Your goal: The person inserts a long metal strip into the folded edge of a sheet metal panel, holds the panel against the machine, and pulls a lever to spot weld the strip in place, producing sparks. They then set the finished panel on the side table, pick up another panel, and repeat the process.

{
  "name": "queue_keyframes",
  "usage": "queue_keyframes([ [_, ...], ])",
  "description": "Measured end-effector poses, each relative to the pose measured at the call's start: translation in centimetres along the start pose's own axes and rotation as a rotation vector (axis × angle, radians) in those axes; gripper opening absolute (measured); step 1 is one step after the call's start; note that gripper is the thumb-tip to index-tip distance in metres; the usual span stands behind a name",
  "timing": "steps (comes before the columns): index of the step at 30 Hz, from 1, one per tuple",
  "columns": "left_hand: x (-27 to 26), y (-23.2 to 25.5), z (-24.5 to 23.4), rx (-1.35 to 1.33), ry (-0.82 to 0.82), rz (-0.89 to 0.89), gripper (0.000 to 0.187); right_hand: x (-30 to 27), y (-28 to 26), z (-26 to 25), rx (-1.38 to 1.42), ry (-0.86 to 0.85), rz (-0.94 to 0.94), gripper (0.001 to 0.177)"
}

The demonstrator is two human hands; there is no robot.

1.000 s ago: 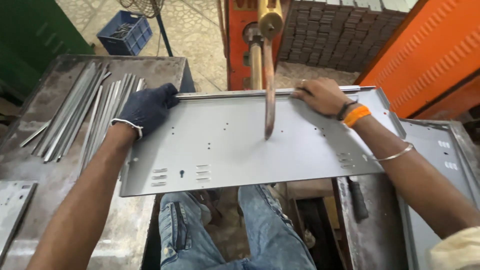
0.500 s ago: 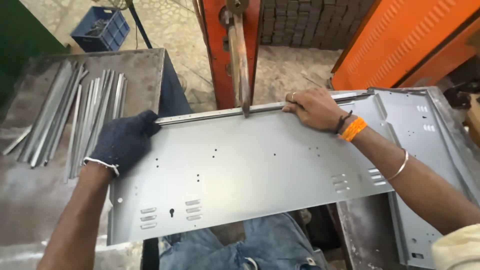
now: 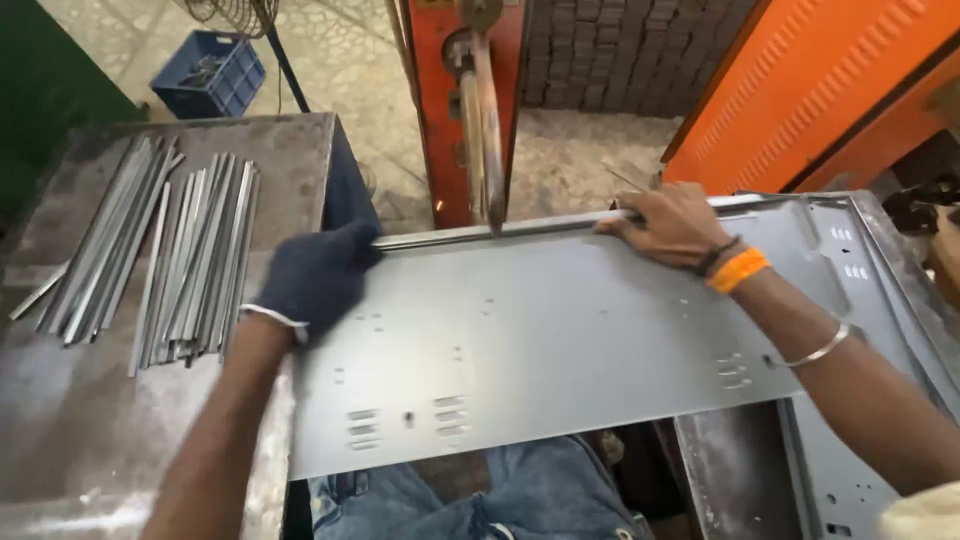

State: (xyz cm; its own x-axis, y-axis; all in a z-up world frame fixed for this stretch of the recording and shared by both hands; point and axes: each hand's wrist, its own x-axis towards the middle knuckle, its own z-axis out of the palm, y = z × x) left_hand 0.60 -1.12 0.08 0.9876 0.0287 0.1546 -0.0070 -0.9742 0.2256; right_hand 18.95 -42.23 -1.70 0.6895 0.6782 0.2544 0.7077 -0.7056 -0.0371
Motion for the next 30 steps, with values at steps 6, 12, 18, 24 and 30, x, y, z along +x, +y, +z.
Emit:
queue_keyframes([
  [6,0.9,3.6,0.5,-0.164,0.06,0.086,0.016,-2.3,2.6,0.2,-0.128,-0.093,0.106,0.074],
  [12,1.2,2.9,1.4,-0.165,0.096,0.096,0.017,-2.1,3.3,0.6,-0.033,-0.072,0.08,0.066],
  [18,0.7,5.3,-1.3,-0.33,0.104,0.116,0.032,-2.3,4.7,0.6,-0.004,0.12,-0.03,0.061],
  [24,3.8,7.5,4.1,-0.528,0.174,0.22,0.038,-4.7,11.4,0.7,-0.079,-0.095,0.173,0.066],
  [30,4.6,8.9,5.7,-0.727,0.197,0.093,0.058,-4.9,13.3,0.5,-0.114,-0.118,0.161,0.071],
])
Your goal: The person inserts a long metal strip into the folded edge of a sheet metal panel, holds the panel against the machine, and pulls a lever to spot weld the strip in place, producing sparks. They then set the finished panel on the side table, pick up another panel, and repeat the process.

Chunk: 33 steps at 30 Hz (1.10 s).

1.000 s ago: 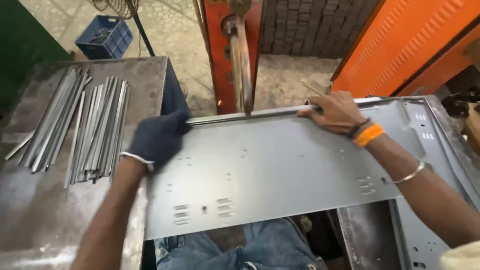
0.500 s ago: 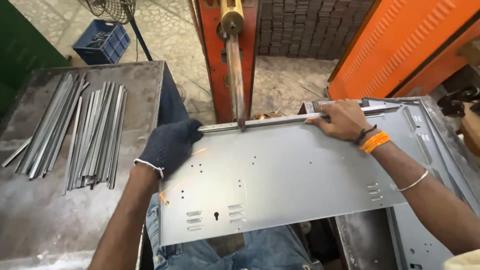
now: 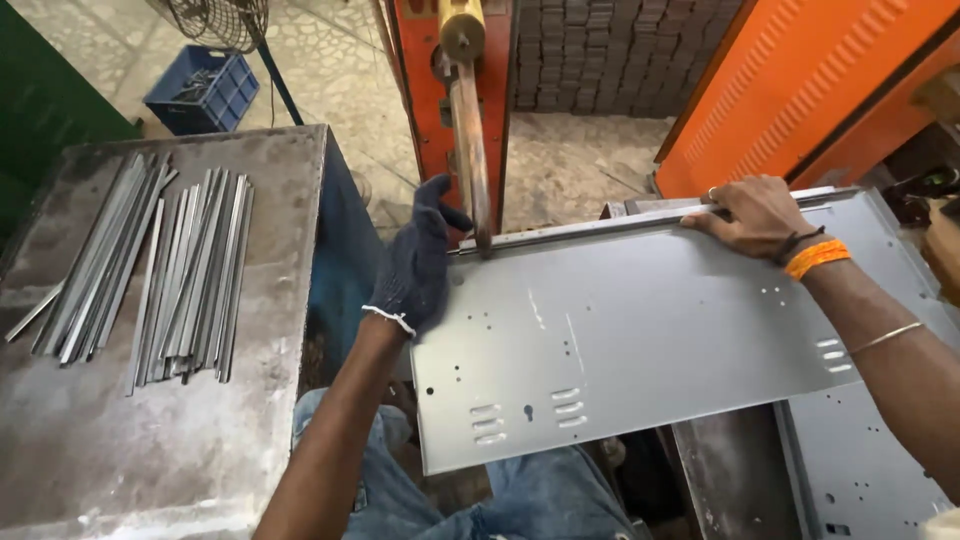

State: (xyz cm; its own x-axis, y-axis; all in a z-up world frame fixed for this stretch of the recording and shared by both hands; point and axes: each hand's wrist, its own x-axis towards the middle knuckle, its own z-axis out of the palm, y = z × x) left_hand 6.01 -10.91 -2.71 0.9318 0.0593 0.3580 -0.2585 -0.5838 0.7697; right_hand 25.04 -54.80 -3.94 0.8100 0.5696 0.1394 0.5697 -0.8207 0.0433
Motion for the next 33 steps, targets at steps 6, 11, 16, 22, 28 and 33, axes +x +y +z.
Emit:
queue_keyframes([
  [6,-0.3,-1.8,0.7,0.016,0.0,-0.041,0.055,-0.8,1.0,1.4,-0.103,-0.138,0.134,0.069],
  [11,0.0,-2.1,-3.1,0.688,-0.412,0.079,0.048,-0.6,-3.1,-1.5,0.06,0.015,-0.017,0.067],
  [16,-2.7,-1.4,-11.4,0.56,-0.173,-0.118,0.037,2.0,-11.8,-3.8,0.295,0.08,-0.202,0.051],
  [22,-5.4,-3.9,-18.5,0.687,-0.132,-0.217,0.038,2.3,-15.6,-1.9,0.356,0.179,-0.348,0.034],
  [28,-4.1,-0.1,-13.7,0.884,-0.009,0.217,0.038,2.8,-20.7,-1.9,0.364,0.094,-0.218,0.04],
  [33,-1.8,0.6,-7.0,0.562,-0.102,0.315,0.039,3.4,-21.9,-1.5,0.394,0.162,-0.292,0.042],
])
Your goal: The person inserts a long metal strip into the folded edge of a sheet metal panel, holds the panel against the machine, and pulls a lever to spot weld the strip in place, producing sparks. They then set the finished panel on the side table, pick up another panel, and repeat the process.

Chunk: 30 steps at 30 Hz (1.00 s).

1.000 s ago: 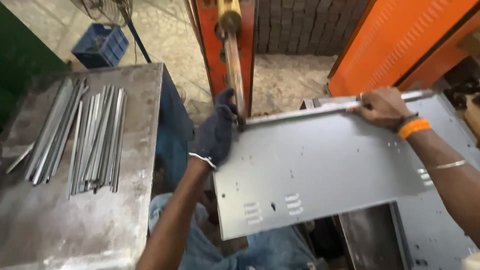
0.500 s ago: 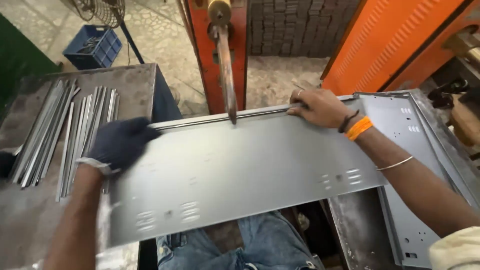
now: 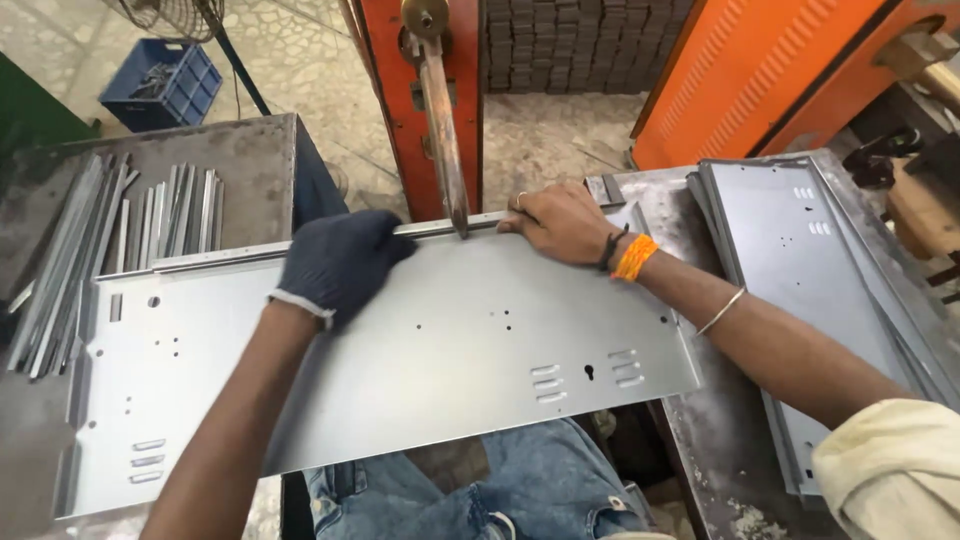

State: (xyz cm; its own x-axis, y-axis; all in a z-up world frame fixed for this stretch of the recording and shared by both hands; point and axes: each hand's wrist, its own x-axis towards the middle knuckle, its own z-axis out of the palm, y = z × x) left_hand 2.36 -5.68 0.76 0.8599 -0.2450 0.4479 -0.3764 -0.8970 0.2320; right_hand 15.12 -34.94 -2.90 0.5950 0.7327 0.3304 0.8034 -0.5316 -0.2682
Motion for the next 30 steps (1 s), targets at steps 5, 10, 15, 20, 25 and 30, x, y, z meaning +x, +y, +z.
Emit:
queue_keyframes([
  [5,1.9,0.9,0.8,0.056,-0.192,-0.174,0.043,1.4,-0.9,-0.7,-0.052,-0.18,0.128,0.044],
  [10,1.8,1.0,0.4,0.086,-0.243,-0.225,0.049,0.8,-0.3,-0.1,-0.031,-0.148,0.075,0.041],
  [15,0.3,-0.6,-1.3,0.176,-0.302,-0.231,0.054,0.4,0.7,-1.3,-0.007,-0.105,-0.022,0.038],
  [20,-3.2,-3.9,-4.0,0.244,-0.313,-0.318,0.055,-0.1,0.0,-0.5,0.062,-0.09,-0.038,0.027],
  [25,-4.4,-5.0,-4.2,0.252,-0.327,-0.4,0.055,0.7,1.1,1.2,-0.037,-0.092,-0.055,0.034],
  [30,-4.8,-5.9,-3.8,0.226,-0.292,-0.388,0.056,2.1,-2.2,-0.6,0.011,-0.17,0.153,0.033],
])
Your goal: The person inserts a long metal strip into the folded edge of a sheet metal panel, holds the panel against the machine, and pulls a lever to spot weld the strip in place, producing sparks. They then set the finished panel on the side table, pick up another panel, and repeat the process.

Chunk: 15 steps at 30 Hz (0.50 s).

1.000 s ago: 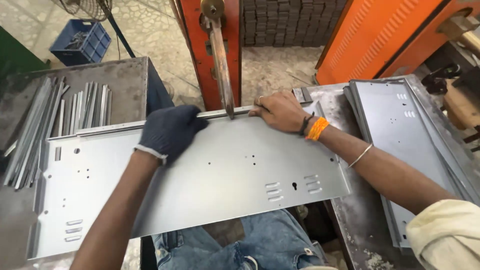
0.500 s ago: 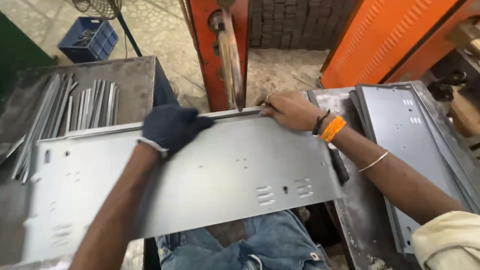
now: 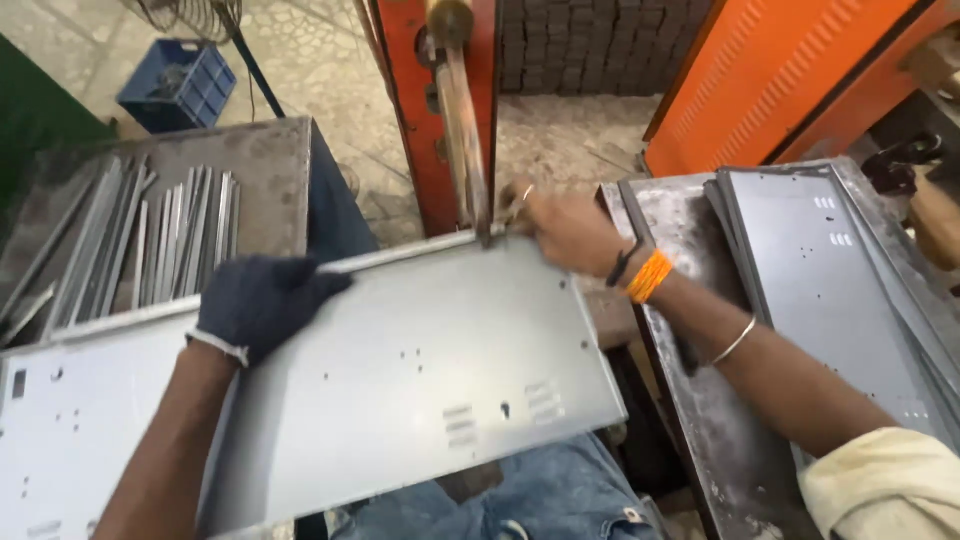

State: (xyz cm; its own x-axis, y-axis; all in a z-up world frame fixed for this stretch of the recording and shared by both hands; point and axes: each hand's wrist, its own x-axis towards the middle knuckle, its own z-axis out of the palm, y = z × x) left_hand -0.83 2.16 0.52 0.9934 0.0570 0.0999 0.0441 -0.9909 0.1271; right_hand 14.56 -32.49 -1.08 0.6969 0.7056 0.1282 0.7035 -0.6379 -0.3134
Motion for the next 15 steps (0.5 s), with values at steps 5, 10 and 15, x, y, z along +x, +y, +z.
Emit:
queue_keyframes([
  [5,-0.7,0.3,-0.7,0.083,-0.064,-0.039,0.054,-0.5,1.0,1.6,0.182,0.146,-0.156,0.026],
  [10,-3.4,1.6,1.0,-0.02,0.142,0.091,0.052,-2.4,0.7,0.4,0.238,0.091,-0.144,0.02],
  [15,-6.6,5.0,8.1,0.017,0.109,0.002,0.053,-7.6,-0.7,4.1,0.048,0.0,-0.126,0.034],
])
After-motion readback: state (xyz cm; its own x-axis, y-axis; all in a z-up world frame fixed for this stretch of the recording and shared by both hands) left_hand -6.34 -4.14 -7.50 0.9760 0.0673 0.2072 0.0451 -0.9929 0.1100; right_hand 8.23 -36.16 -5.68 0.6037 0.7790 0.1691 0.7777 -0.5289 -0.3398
